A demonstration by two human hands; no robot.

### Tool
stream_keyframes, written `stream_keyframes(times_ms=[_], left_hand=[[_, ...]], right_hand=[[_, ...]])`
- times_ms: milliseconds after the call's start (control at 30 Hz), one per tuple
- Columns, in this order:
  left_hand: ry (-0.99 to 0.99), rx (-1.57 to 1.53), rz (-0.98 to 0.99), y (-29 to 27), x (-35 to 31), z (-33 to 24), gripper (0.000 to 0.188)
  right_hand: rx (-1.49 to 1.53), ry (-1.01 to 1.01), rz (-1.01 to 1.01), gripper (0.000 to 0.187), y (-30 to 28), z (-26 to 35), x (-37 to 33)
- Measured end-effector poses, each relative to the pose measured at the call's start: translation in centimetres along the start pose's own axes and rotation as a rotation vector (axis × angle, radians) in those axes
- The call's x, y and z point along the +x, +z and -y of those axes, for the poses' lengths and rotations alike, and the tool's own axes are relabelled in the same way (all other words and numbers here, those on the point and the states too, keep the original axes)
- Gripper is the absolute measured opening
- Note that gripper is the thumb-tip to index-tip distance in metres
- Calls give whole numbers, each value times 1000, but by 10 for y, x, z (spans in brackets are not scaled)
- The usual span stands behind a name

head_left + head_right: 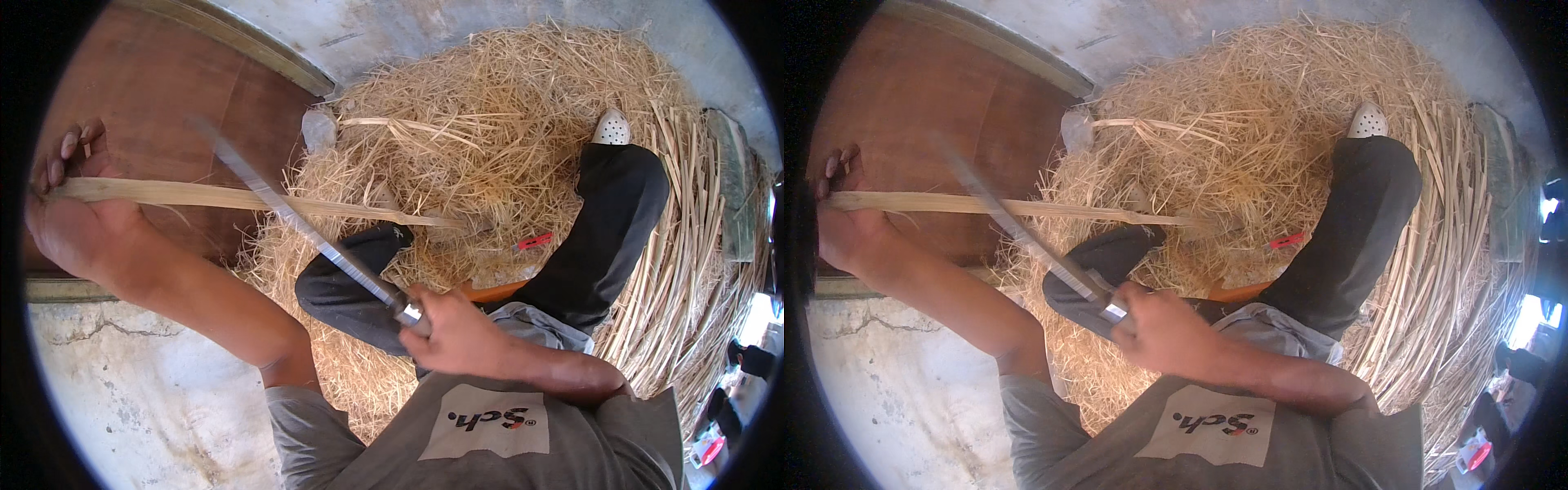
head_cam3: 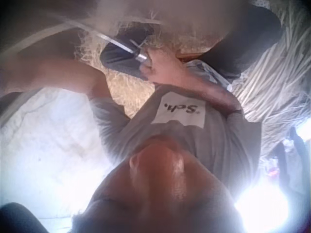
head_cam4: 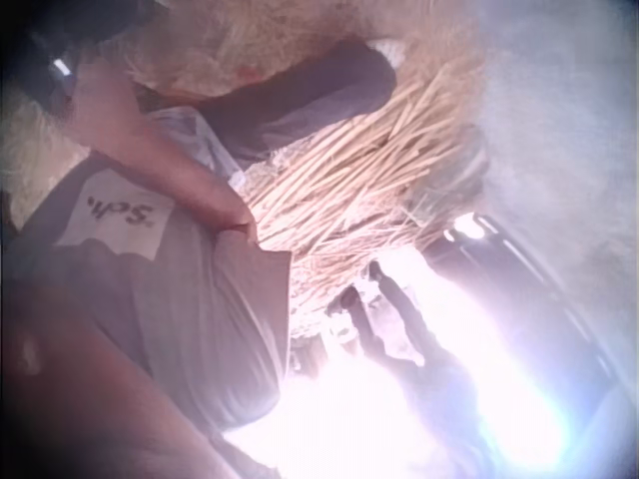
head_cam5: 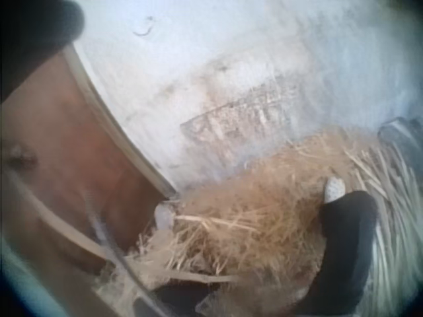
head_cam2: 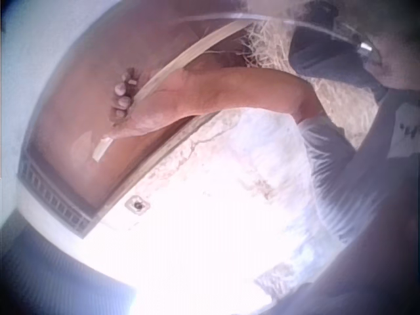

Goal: The person sits on a hay-covered floor and uses a knife to split a long bamboo stick into thin strips. They then use a red tool to scrape and smooth the surface of the bamboo strips.

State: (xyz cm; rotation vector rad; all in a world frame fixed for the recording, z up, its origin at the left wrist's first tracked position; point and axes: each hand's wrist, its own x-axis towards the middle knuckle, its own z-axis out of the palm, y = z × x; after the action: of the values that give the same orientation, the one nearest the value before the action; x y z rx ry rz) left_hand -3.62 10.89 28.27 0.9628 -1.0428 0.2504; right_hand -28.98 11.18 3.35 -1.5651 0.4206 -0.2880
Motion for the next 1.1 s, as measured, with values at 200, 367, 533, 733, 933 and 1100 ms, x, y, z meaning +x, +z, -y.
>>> stream_keyframes(times_ms=[200,367,533,733,933,1100], left_hand=[[29,86,-114,18,-10,-4,24],[16,-48,47,-23,6,4,25],[-10,-82,127,-19,11,-3,27],[18,172,-196,3,-13,-1,28],[17,87,-95,4,-10,-6,32],[-40,-51,43,-43,14,0,33]], right_hand=[[-114,-4,-167,25,11,-88,23],[-135,30,-54,27,8,-41,14],[-205,61,-141,30,12,-73,24],[-129,78,-87,28,17,-51,15],[-182,112,-74,25,9,-112,30],[-186,166,-90,24,8,-116,25]])
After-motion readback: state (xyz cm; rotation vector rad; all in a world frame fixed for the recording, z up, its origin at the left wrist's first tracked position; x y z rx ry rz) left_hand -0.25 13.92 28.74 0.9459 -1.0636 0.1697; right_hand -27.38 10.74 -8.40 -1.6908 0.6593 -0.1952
